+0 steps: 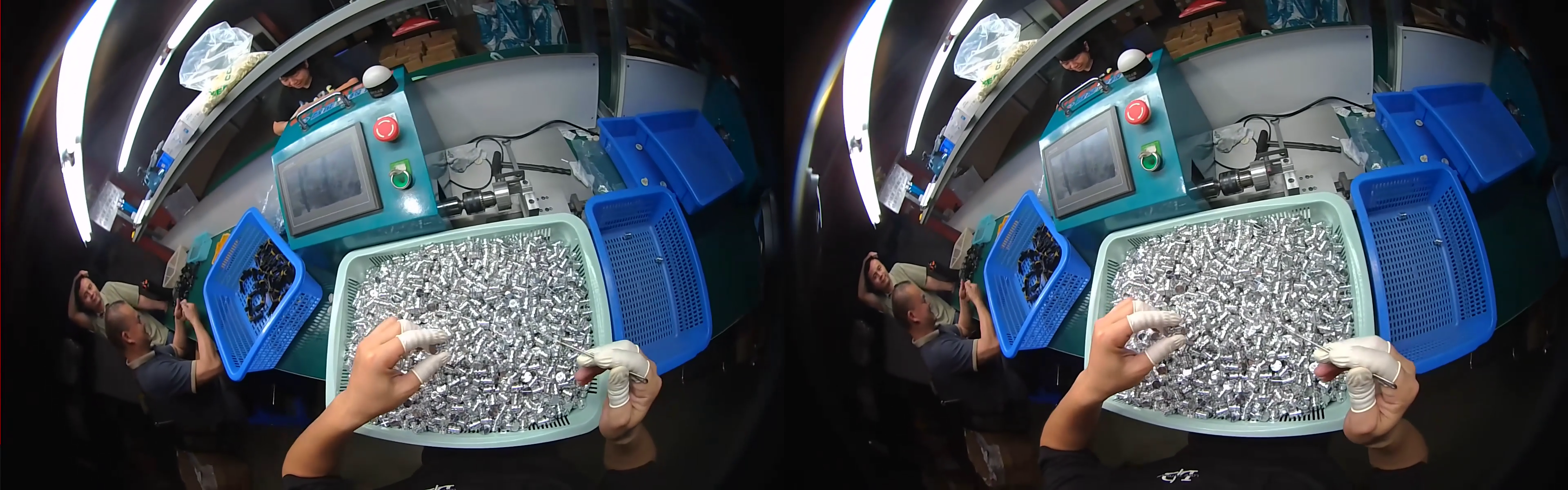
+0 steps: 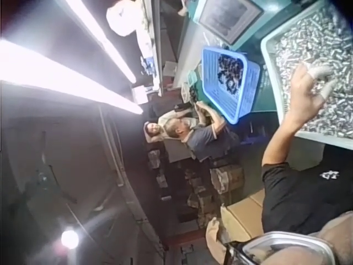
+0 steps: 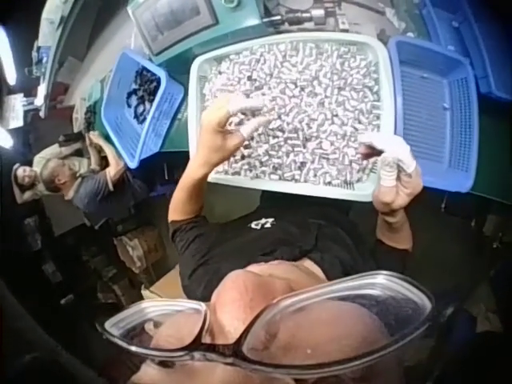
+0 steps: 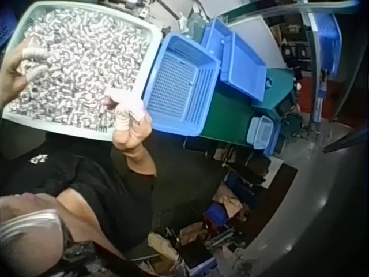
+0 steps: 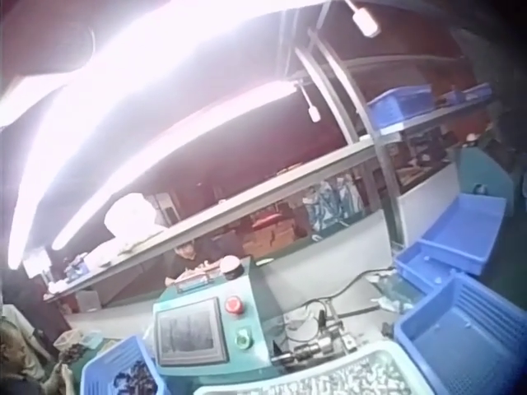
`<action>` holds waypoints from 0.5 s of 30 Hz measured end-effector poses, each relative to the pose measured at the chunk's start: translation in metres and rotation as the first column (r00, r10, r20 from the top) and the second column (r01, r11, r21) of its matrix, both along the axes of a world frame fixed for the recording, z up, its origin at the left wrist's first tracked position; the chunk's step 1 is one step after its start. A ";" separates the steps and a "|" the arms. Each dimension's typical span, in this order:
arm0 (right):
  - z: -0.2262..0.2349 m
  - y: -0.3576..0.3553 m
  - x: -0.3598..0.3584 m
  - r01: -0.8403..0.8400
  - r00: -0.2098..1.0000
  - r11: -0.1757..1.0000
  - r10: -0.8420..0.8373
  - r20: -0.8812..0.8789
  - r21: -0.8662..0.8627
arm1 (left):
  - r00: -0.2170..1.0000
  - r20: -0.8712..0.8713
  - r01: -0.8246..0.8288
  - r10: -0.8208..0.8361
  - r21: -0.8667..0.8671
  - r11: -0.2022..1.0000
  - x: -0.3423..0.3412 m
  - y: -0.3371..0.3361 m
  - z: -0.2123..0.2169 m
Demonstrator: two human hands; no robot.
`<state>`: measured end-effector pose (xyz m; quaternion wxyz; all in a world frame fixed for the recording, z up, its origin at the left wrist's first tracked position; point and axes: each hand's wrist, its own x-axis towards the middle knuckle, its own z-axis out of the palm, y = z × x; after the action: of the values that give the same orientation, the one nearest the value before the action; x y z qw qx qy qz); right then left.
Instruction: Inspecting and cleaning small metal components using a metal pick at a manual workstation.
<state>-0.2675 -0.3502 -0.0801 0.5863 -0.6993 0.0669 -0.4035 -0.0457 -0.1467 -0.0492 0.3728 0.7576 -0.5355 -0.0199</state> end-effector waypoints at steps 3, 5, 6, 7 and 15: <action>-0.003 0.001 0.002 -0.047 0.999 0.998 0.047 0.020 0.032 | 0.997 -0.002 -0.077 0.077 0.022 0.997 -0.005 0.012 -0.008; -0.004 0.004 0.003 -0.079 0.997 0.991 0.076 0.030 0.104 | 0.996 -0.030 -0.078 0.078 0.015 0.997 -0.012 0.017 -0.007; -0.003 0.007 0.005 -0.087 0.996 0.992 0.084 0.033 0.097 | 0.996 -0.048 -0.073 0.074 0.012 0.997 -0.014 0.022 -0.007; -0.001 0.012 0.006 -0.102 0.995 0.987 0.098 0.036 0.125 | 0.997 -0.048 -0.058 0.057 -0.015 0.998 -0.014 0.027 -0.009; 0.020 0.051 0.014 -0.188 0.981 0.982 0.187 -0.056 -0.005 | 0.995 -0.104 -0.025 0.013 -0.110 0.994 -0.021 0.072 -0.020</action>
<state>-0.2533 -0.2996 -0.0599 0.6162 -0.7163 0.0149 -0.3272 -0.0670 -0.0750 -0.0689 0.4415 0.7387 -0.5086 -0.0254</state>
